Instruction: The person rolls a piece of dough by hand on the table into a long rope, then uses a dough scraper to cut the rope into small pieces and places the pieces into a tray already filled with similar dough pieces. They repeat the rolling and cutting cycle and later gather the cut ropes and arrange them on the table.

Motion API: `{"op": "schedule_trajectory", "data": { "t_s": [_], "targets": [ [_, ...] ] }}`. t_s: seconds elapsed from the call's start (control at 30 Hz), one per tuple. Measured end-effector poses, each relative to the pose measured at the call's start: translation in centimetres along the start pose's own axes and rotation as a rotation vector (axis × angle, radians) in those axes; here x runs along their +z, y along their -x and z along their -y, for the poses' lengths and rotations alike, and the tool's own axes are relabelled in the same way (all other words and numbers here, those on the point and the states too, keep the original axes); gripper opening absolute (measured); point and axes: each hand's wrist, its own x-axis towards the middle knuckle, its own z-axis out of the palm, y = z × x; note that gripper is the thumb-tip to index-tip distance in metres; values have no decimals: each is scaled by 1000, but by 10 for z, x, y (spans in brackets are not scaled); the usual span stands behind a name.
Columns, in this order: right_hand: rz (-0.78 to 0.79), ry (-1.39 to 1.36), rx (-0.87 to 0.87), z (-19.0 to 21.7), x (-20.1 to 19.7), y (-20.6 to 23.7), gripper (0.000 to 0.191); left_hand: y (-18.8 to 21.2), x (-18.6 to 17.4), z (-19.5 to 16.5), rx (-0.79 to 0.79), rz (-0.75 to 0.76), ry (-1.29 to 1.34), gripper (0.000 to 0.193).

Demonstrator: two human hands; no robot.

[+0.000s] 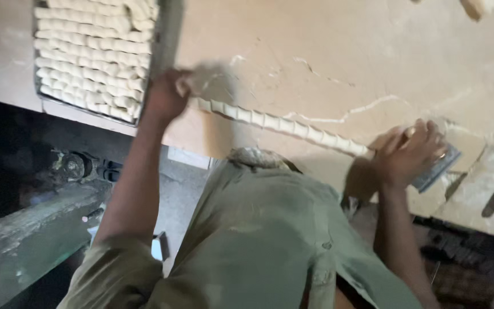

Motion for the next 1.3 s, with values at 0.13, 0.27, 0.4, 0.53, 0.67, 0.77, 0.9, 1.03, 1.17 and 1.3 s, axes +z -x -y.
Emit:
{"op": "schedule_trajectory", "data": {
  "t_s": [0.13,0.27,0.4,0.53,0.67,0.77,0.9,1.03,1.17,1.3],
  "targets": [
    [186,-66,-302,119,19,27,57,36,15,-38,132,59,-215,87],
    [226,-149,-557,245,34,52,63,48,15,-49,396,-22,-238,67],
    [199,-50,-449,322,47,34,62,9,-6,-30,395,124,-172,57],
    [487,15,-178,399,41,-4,43,-51,-52,11,488,284,-92,39],
    [473,-166,-176,482,11,-31,33,-86,-112,58,543,272,-128,38],
    [407,-189,-280,555,-2,-63,31,-108,-167,114,525,89,-138,43],
    [180,-301,-553,651,26,-100,37,-144,-221,215,433,-25,-252,50],
    [308,-298,-639,697,60,-123,68,-177,-226,279,270,-56,-264,64],
    [489,-378,-571,692,79,-125,75,-185,-201,293,126,1,-212,73],
    [480,-441,-588,673,83,-118,73,-183,-189,278,68,-35,-284,75]
  ]
}}
